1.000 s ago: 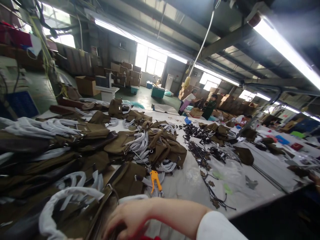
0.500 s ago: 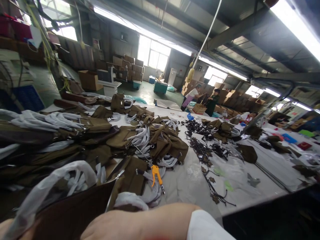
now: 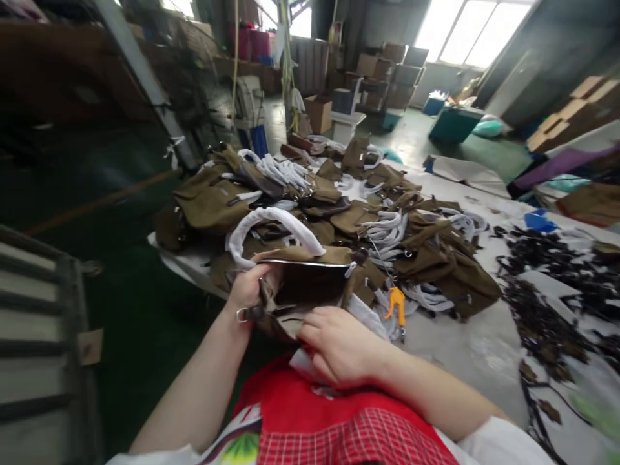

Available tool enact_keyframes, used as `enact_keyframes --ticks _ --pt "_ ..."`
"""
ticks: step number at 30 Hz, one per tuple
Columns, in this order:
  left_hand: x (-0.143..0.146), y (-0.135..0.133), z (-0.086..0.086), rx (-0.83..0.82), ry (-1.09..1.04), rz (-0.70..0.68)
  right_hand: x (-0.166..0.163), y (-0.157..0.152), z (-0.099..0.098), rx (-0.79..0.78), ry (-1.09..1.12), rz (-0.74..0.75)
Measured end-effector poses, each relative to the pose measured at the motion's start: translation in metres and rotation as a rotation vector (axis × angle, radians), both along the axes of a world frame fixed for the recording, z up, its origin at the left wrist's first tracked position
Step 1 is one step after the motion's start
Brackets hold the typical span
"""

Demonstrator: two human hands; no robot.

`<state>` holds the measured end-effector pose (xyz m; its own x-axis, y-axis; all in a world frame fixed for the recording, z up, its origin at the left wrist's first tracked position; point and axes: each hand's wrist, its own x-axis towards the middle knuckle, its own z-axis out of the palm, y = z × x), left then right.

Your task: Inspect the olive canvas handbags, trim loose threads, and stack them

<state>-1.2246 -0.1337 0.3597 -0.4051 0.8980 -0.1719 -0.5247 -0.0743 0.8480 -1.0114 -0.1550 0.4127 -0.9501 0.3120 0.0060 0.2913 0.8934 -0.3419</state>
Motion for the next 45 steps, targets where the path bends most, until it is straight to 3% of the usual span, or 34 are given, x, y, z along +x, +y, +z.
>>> enact_keyframes --ticks 5,8,16,19,25,28,34,41,45 --pt "0.012 -0.013 0.012 0.03 0.019 -0.124 -0.015 0.001 -0.002 -0.109 0.097 -0.404" --pt "0.028 -0.019 0.015 0.019 0.075 -0.221 -0.027 0.012 -0.014 -0.215 0.057 -0.496" --pt "0.035 -0.028 0.011 -0.003 -0.01 -0.256 -0.034 0.021 -0.05 -0.571 0.093 -0.391" --pt "0.031 -0.031 0.012 0.008 -0.078 -0.249 -0.03 0.017 -0.046 -0.558 0.081 -0.376" --pt "0.028 -0.042 0.019 -0.003 -0.069 -0.177 -0.025 0.009 -0.033 -0.705 0.039 -0.14" --pt "0.031 -0.044 0.022 -0.023 -0.048 -0.212 -0.029 0.007 -0.043 -0.645 0.072 -0.21" --pt "0.034 -0.045 0.027 -0.045 0.01 -0.183 -0.027 0.011 -0.062 -0.695 0.151 -0.307" --pt "0.025 -0.045 0.022 -0.056 0.049 -0.168 -0.007 0.013 -0.043 -0.906 0.234 -0.509" --pt "0.026 -0.044 0.021 -0.078 0.028 -0.19 -0.004 0.014 -0.036 -1.015 0.188 -0.543"
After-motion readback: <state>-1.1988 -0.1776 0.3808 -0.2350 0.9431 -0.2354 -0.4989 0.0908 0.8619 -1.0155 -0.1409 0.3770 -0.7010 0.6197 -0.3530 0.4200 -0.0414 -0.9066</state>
